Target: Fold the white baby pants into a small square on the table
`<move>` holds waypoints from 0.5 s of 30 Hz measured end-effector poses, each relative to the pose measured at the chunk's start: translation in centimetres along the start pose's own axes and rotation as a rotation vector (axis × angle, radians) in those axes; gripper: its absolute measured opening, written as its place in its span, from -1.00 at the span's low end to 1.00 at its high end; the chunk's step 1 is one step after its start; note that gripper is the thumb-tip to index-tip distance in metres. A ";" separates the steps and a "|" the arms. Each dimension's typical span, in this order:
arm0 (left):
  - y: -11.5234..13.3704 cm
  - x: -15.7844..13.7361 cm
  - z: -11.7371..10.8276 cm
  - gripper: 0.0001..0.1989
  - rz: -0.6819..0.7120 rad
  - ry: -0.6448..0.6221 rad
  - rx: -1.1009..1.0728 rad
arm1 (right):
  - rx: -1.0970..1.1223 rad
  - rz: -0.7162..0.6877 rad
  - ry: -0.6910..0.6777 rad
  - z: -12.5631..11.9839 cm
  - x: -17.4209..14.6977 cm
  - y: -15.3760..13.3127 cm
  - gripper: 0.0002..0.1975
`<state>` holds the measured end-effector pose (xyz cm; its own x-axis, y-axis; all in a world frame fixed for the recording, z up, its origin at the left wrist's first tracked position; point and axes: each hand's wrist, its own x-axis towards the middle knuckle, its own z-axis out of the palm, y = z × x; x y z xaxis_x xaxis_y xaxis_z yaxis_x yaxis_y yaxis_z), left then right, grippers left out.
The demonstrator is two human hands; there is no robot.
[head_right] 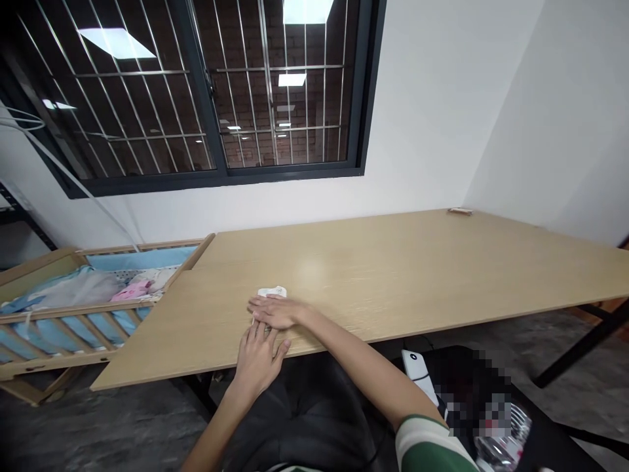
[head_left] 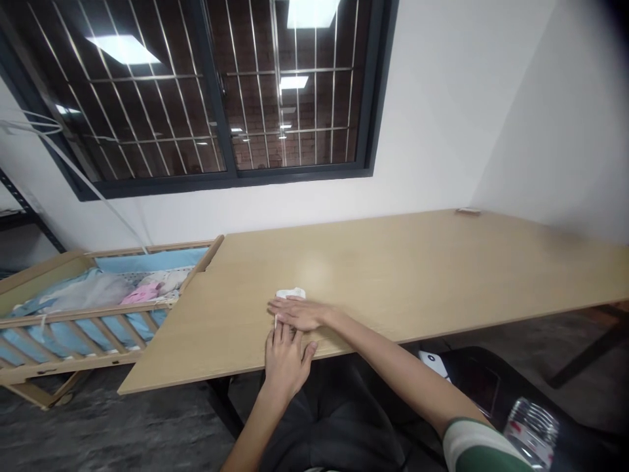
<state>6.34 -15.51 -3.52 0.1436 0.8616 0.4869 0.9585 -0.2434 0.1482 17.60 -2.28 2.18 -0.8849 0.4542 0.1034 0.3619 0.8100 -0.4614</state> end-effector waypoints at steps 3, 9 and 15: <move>0.0 0.0 -0.2 -0.47 0.000 -0.014 -0.008 | -0.019 0.044 -0.023 -0.5 0.6 1.6 -0.43; -0.2 0.1 -0.2 -0.39 -0.017 -0.044 -0.031 | -0.072 0.169 -0.004 -1.5 1.7 4.8 -0.41; -0.1 0.0 -0.1 -0.39 -0.012 -0.049 -0.015 | -0.073 0.213 0.021 -1.8 1.9 6.5 -0.37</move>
<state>6.23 -15.48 -3.48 0.1444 0.8853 0.4421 0.9566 -0.2391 0.1664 18.85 4.52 0.90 -0.7803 0.6247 0.0292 0.5608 0.7196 -0.4096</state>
